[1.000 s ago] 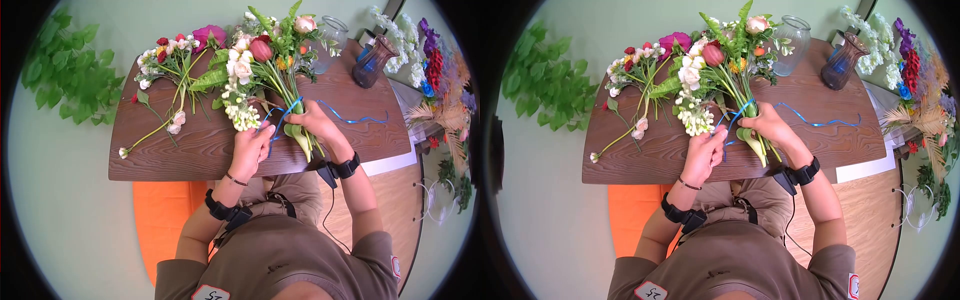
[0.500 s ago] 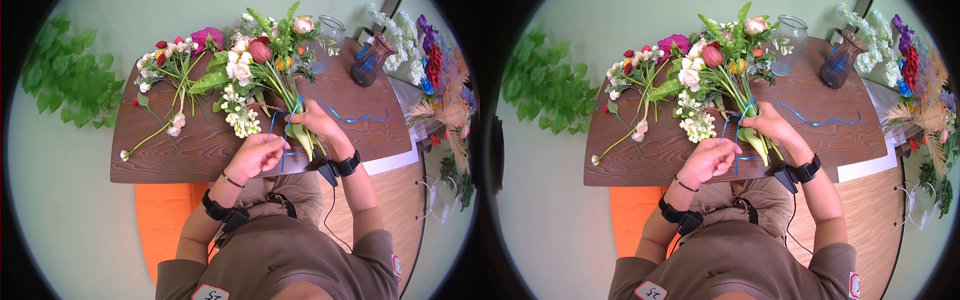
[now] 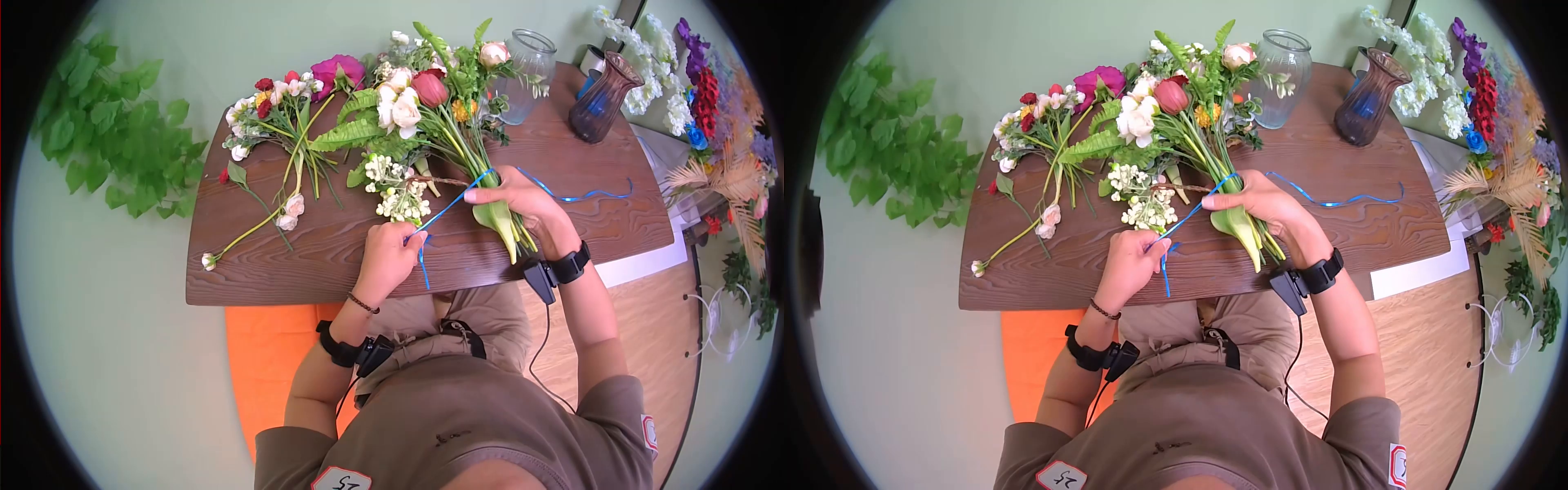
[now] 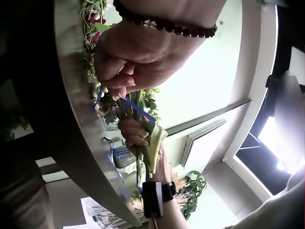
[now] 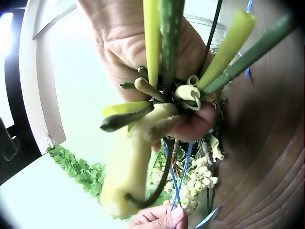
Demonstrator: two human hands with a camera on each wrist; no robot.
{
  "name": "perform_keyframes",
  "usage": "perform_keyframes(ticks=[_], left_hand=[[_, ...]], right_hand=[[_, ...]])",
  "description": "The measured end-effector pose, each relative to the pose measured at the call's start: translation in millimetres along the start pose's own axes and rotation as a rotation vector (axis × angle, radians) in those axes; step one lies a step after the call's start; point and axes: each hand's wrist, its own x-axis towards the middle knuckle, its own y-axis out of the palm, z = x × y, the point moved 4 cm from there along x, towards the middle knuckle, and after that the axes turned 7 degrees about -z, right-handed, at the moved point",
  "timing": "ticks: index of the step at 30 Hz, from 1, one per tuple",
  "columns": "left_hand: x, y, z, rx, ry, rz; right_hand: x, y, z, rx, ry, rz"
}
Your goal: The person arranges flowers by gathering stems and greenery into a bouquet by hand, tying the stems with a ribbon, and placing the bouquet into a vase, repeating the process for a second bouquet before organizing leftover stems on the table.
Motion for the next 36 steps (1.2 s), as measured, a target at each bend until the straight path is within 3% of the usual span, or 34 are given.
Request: perform_keyframes(ticks=[3,9,11,17,19,23,26,31,34,35,36], left_hand=[[-1.4,-2.4,-10.4,0.135,0.094,-0.045],[-2.3,-2.2,-11.1,0.270,0.219,-0.059],[-3.4,-5.0,-11.2,0.258,0.262,-0.078],[6.7,-15.9,-17.0,-0.064,0.123,0.010],[10.8,-16.7,-18.9,-0.235,-0.110,0.184],[20.8,-22.1,-22.3,-0.355,-0.224,0.328],[32.1,-24.0,-34.8,-0.574,-0.145,0.315],[49.5,-7.8,-78.4,-0.504,0.057,0.289],[64.0,14.8,-97.7,-0.414,0.183,0.262],[69.5,23.7,-102.5,-0.380,0.233,0.251],[75.5,32.1,-107.4,-0.352,0.253,0.223]], right_hand=[[-0.6,-2.8,-1.8,0.093,0.106,-0.111],[1.5,-1.2,-6.7,0.125,0.056,-0.129],[-3.1,-0.5,-3.5,0.110,-0.016,-0.245],[1.8,-5.5,-7.8,0.053,-0.013,-0.128],[3.4,-6.1,-8.2,0.041,-0.020,-0.111],[4.3,-7.6,-11.0,0.037,-0.031,-0.085],[3.1,-6.4,-9.8,0.005,-0.030,-0.081],[1.7,-3.1,-13.4,-0.105,-0.014,-0.180],[-10.1,6.0,-3.7,-0.261,-0.129,-0.274],[13.5,0.7,-32.5,-0.188,-0.260,-0.147],[5.8,5.8,-22.2,-0.220,-0.266,-0.163]])
